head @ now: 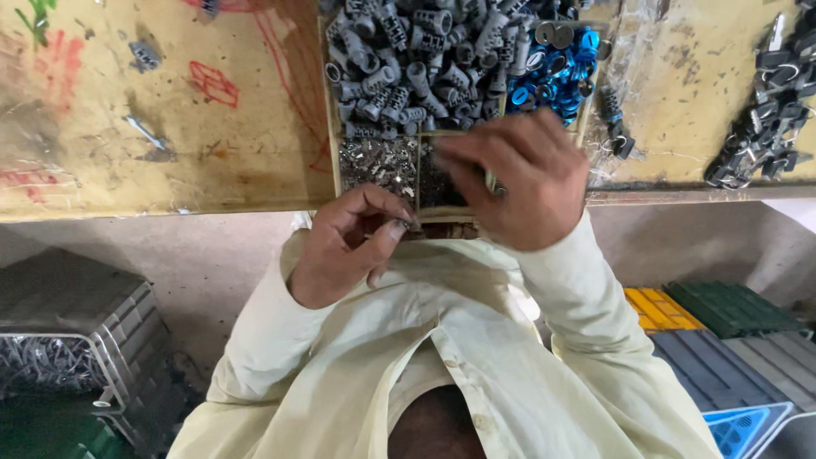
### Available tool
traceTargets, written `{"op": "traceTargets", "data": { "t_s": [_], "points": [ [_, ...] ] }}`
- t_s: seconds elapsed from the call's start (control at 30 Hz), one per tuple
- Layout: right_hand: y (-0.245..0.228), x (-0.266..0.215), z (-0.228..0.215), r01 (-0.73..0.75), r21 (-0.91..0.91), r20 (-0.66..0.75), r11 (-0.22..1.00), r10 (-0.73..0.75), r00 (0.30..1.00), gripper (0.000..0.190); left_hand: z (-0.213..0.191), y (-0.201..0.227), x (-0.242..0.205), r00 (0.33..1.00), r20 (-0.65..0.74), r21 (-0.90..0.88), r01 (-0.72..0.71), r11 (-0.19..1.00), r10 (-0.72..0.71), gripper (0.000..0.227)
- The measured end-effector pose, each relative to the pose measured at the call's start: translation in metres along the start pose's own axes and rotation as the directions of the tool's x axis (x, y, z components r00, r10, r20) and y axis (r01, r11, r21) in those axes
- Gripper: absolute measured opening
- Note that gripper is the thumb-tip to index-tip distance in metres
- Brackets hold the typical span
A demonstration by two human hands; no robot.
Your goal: The person assembles small key components by hand, inserting pins and attaching blue plastic pieces to grey key bodies. The person handles each unit one at a time, places the finished items into a wooden compartmentalized tray, and continues the process repeatedly.
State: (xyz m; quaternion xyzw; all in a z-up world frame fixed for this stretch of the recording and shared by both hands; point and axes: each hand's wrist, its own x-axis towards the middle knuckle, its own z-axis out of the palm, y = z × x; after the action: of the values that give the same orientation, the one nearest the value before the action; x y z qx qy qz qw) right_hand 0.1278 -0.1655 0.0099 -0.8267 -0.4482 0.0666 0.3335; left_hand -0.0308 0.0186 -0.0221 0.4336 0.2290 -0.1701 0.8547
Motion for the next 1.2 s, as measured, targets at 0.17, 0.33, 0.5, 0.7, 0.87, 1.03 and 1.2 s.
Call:
{"op": "traceTargets", "data": {
  "t_s": [0.17,0.33,0.5,0.7,0.87,1.03,1.2],
  "points": [
    [0.0,0.023,0.018,-0.118,-0.32,-0.091,0.94,0.093,0.991,0.029,0.009,-0.003,-0.002,0.991,-0.044,0.089,-0.121,0.989,0.125,0.013],
    [-0.008,-0.006,0.008,-0.202,0.071,-0.086,0.977,0.208,0.974,0.033,0.014,0.005,0.001,0.975,-0.054,0.081,-0.209,0.975,0.214,0.013],
    [-0.014,-0.054,0.001,-0.307,0.478,0.09,0.823,0.301,0.949,0.032,0.025,0.012,0.008,0.998,0.059,-0.073,-0.021,0.997,0.025,0.012],
    [-0.015,-0.06,0.002,-0.187,0.297,-0.02,0.936,0.202,0.979,0.03,0.034,0.007,0.012,0.988,0.06,0.0,-0.143,0.99,0.143,0.016],
    [-0.02,-0.051,-0.005,-0.021,0.109,-0.083,0.994,0.031,0.996,0.028,0.03,-0.001,0.009,0.996,-0.006,0.128,-0.085,0.988,0.086,0.021],
    [-0.016,-0.049,-0.009,0.097,0.055,-0.106,0.994,-0.091,0.99,0.028,0.026,-0.007,0.014,0.999,0.008,0.07,-0.039,0.997,0.039,0.025],
    [-0.013,-0.051,-0.003,-0.046,0.192,-0.078,0.98,0.062,0.995,0.027,0.021,-0.012,0.019,0.994,0.085,-0.036,-0.071,0.997,0.074,0.021]
  ]
}}
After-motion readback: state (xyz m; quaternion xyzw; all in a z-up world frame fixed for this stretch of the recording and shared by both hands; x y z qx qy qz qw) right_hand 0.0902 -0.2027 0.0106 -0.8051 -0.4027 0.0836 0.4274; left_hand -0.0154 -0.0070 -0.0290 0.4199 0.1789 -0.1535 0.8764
